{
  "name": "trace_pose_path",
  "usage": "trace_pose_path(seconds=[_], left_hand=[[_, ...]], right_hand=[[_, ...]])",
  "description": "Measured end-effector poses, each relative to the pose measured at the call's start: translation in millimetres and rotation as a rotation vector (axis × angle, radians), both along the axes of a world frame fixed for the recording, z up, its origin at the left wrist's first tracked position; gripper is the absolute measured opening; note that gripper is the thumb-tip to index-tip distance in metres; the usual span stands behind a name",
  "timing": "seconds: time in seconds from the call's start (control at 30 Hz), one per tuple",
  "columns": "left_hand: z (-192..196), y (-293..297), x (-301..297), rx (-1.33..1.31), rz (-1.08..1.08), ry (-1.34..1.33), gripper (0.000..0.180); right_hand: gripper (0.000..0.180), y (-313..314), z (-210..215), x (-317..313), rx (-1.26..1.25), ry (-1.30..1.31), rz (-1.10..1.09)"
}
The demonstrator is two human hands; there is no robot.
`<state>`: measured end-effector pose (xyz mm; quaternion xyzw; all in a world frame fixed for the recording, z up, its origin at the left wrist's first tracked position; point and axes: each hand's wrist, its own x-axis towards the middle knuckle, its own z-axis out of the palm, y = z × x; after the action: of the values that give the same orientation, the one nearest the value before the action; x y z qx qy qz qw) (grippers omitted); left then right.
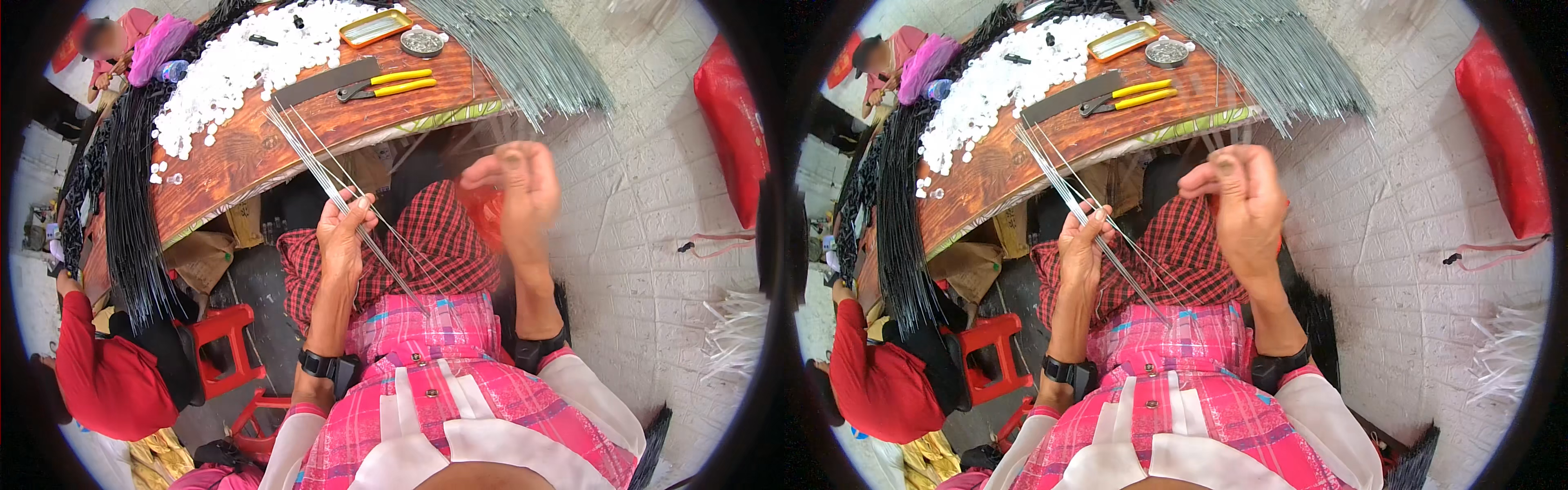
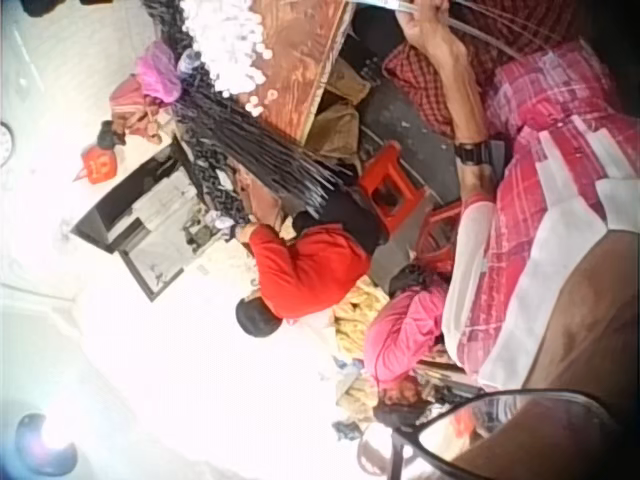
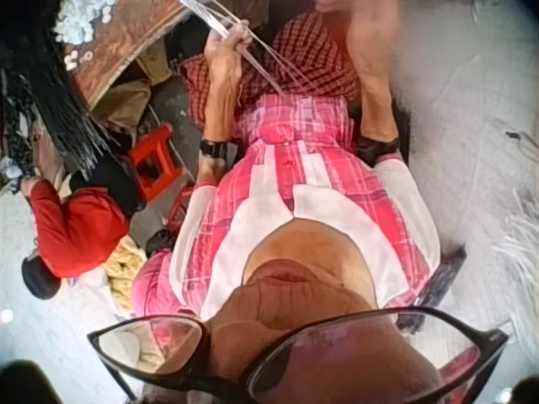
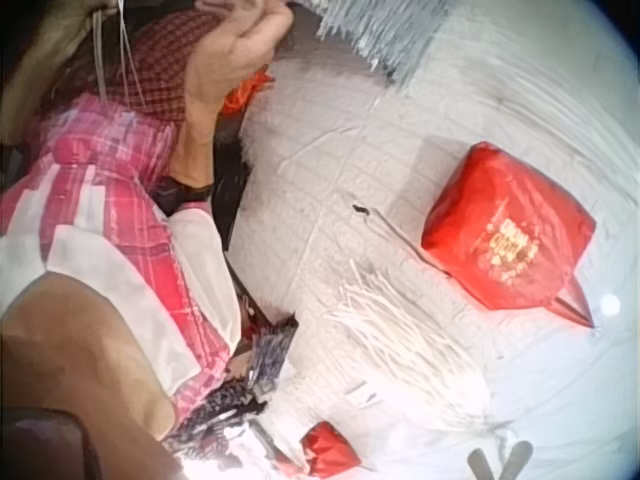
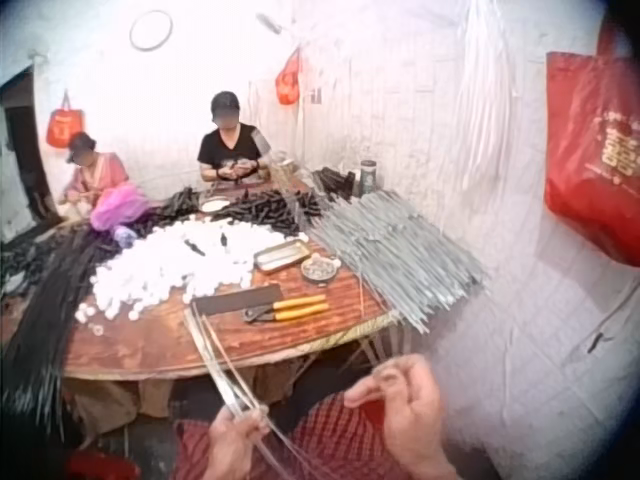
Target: Assembling metal ribs and plastic components for umbrellas at a factory workbench.
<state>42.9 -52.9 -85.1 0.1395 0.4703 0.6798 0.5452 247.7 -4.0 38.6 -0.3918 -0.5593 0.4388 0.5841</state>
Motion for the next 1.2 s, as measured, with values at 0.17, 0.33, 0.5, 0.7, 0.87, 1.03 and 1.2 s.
trace_pose_path(seconds=[0.17, 0.33, 0.5, 0.7, 0.87, 1.03, 1.2], left_hand=[[-5.0, -2.4, -2.6, 0.023, -0.001, 0.009, 0.038], [2.3, -3.1, -0.9, 0.044, -0.001, -0.01, 0.035], [8.4, -3.0, 1.0, 0.061, -0.005, -0.007, 0.033], [6.9, -9.3, -7.4, 0.062, 0.063, 0.006, 0.033], [13.6, -10.0, -13.5, 0.075, 0.092, 0.021, 0.033], [23.6, -8.1, -18.1, 0.098, 0.11, 0.014, 0.032], [14.3, -5.7, -18.8, 0.023, 0.023, 0.032, 0.032]], right_hand=[[0.025, -2.2, 15.6, 9.9, 0.011, 0.018, -0.073], [0.026, -0.9, -30.3, -3.4, -0.128, -0.28, 0.105], [0.021, -15.1, -91.4, -38.0, -0.165, -0.373, 0.314], [0.013, -19.1, -94.2, -73.9, -0.055, -0.355, 0.371], [0.019, -19.5, -89.9, -81.4, -0.186, -0.33, 0.478], [0.015, -16.8, -79.9, -92.3, -0.13, -0.252, 0.477], [0.016, -16.6, -92.8, -85.4, -0.256, -0.301, 0.508]])
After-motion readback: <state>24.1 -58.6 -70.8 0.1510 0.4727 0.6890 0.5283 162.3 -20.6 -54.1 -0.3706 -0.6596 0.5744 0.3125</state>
